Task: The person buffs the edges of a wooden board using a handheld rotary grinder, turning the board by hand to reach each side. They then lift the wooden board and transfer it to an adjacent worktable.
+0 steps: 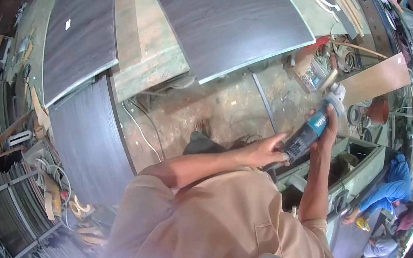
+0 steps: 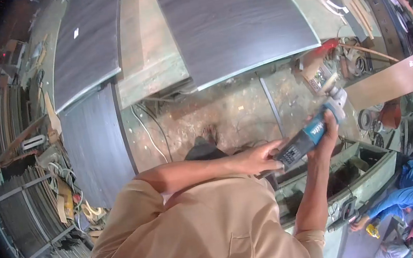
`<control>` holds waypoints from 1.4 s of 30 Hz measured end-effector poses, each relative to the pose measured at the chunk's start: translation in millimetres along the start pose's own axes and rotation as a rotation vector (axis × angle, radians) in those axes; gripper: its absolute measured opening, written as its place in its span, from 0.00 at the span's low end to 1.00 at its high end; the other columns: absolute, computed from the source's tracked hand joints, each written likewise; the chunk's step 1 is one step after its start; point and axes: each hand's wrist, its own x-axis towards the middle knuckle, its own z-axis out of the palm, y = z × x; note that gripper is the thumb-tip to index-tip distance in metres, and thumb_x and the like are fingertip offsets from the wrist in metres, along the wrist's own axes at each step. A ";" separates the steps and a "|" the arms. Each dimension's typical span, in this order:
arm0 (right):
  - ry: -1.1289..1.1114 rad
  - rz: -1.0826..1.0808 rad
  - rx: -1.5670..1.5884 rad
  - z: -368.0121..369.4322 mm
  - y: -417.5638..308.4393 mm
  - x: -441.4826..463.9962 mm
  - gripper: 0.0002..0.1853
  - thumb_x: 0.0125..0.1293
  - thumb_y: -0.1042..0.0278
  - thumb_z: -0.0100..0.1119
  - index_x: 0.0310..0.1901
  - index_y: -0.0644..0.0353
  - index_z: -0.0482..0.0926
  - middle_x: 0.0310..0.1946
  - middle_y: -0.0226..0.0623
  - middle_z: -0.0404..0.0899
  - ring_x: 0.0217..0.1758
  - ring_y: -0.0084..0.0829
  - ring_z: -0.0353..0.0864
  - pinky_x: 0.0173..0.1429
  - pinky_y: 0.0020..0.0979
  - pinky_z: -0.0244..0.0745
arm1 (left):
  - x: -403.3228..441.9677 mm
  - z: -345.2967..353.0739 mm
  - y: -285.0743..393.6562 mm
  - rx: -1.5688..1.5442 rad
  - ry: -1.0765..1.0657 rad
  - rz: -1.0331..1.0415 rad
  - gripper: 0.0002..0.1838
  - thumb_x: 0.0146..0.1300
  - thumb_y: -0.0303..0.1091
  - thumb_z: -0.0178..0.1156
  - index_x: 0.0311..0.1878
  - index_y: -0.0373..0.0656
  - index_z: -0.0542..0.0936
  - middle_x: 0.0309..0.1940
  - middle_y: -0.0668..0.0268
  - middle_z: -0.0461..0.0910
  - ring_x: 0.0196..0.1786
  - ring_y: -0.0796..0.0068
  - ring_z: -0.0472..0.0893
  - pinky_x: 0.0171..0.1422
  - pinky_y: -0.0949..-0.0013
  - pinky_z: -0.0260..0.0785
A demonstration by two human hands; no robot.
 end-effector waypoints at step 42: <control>-0.393 -0.072 -1.416 145.0 170.1 -1.0 0.44 0.56 0.54 0.74 0.72 0.55 0.62 0.45 0.64 0.85 0.50 0.67 0.84 0.55 0.56 0.79 | -334.7 -203.6 -111.2 0.318 1.159 -0.487 0.20 0.74 0.33 0.56 0.63 0.32 0.80 0.38 0.66 0.83 0.40 0.78 0.82 0.43 0.71 0.75</control>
